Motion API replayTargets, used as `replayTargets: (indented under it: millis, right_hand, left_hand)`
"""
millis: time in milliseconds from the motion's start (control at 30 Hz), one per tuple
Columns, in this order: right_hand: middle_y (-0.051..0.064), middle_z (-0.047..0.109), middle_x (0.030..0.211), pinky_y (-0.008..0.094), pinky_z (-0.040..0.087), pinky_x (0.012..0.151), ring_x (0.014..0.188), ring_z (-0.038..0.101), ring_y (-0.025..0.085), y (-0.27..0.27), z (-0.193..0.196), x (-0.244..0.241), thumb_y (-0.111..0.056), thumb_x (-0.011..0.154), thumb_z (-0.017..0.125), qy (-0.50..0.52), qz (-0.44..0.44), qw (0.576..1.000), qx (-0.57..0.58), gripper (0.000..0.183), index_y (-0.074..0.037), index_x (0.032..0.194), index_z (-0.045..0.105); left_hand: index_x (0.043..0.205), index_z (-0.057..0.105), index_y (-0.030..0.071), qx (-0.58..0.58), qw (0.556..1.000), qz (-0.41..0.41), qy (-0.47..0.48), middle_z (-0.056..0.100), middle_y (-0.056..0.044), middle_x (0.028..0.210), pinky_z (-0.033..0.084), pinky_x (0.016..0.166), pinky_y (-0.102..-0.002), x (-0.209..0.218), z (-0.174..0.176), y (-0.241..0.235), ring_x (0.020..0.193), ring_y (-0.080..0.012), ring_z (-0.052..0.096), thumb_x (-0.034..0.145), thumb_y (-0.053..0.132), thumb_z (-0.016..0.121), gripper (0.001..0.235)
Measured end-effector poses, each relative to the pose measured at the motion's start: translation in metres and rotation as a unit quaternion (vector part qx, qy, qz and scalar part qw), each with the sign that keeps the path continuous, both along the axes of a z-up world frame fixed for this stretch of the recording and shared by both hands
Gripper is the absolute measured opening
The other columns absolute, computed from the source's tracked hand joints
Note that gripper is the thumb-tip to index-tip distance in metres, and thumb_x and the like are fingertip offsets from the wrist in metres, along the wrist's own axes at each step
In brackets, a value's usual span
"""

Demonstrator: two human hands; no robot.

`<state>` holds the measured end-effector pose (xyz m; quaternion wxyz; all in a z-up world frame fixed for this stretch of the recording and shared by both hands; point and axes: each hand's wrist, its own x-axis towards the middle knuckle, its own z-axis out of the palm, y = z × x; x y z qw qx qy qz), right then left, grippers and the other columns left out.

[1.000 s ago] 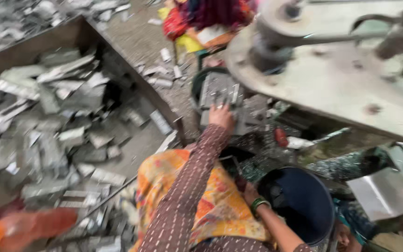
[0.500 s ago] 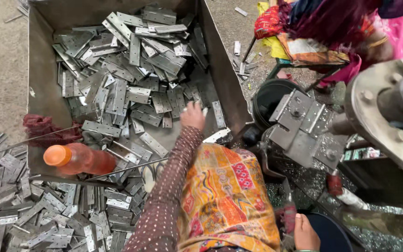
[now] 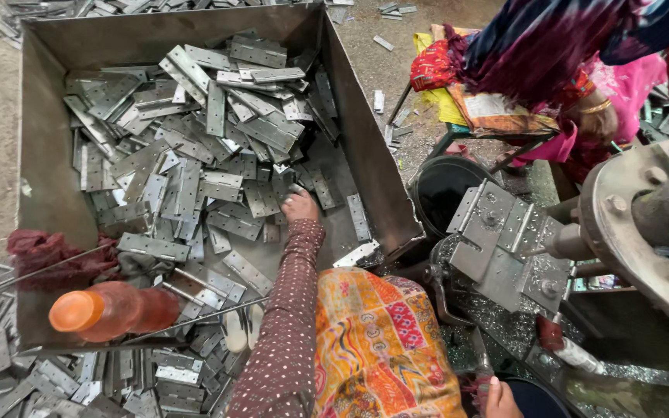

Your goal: The person places metal hinge plates one at a time into a machine jig and operates a lever to drill holes into each piece.

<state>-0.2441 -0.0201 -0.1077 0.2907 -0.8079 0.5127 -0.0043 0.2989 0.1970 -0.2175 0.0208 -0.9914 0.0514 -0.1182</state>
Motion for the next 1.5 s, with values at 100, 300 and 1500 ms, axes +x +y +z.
replayTargets:
  millis: [100,300,1500]
  right_hand:
    - [0.016,0.078,0.091,0.044,0.058,0.082,0.088,0.077,0.032,-0.002,-0.004,0.004,-0.051,0.106,0.042,-0.068,0.027,0.997,-0.014,0.053,-0.007,0.111,0.071]
    - [0.019,0.076,0.097,0.049,0.057,0.081,0.091,0.074,0.039,-0.003,-0.027,-0.012,-0.055,0.108,0.042,0.0,-0.011,0.997,-0.074,0.054,-0.012,0.115,0.074]
    - [0.027,0.072,0.096,0.054,0.057,0.078,0.089,0.071,0.046,0.014,0.033,-0.012,-0.045,0.098,0.057,0.122,0.178,0.976,0.039,0.052,0.0,0.118,0.041]
  left_hand:
    - [0.134,0.061,0.001,-0.033,0.997,-0.006,-0.071,0.066,-0.014,0.098,0.052,0.068,-0.044,-0.007,-0.002,0.011,0.083,-0.0272,0.065,0.093,0.018,0.052,0.045]
    - [0.125,0.058,0.006,-0.085,0.993,-0.086,-0.013,0.069,-0.013,0.082,0.056,0.064,-0.048,-0.057,-0.007,0.06,0.075,-0.0332,0.069,0.106,0.016,0.052,0.023]
    - [0.116,0.071,0.01,-0.01,0.858,-0.474,0.196,0.044,-0.009,0.155,0.018,0.119,-0.064,-0.315,0.238,-0.178,0.147,-0.0311,0.035,0.097,0.036,0.057,0.035]
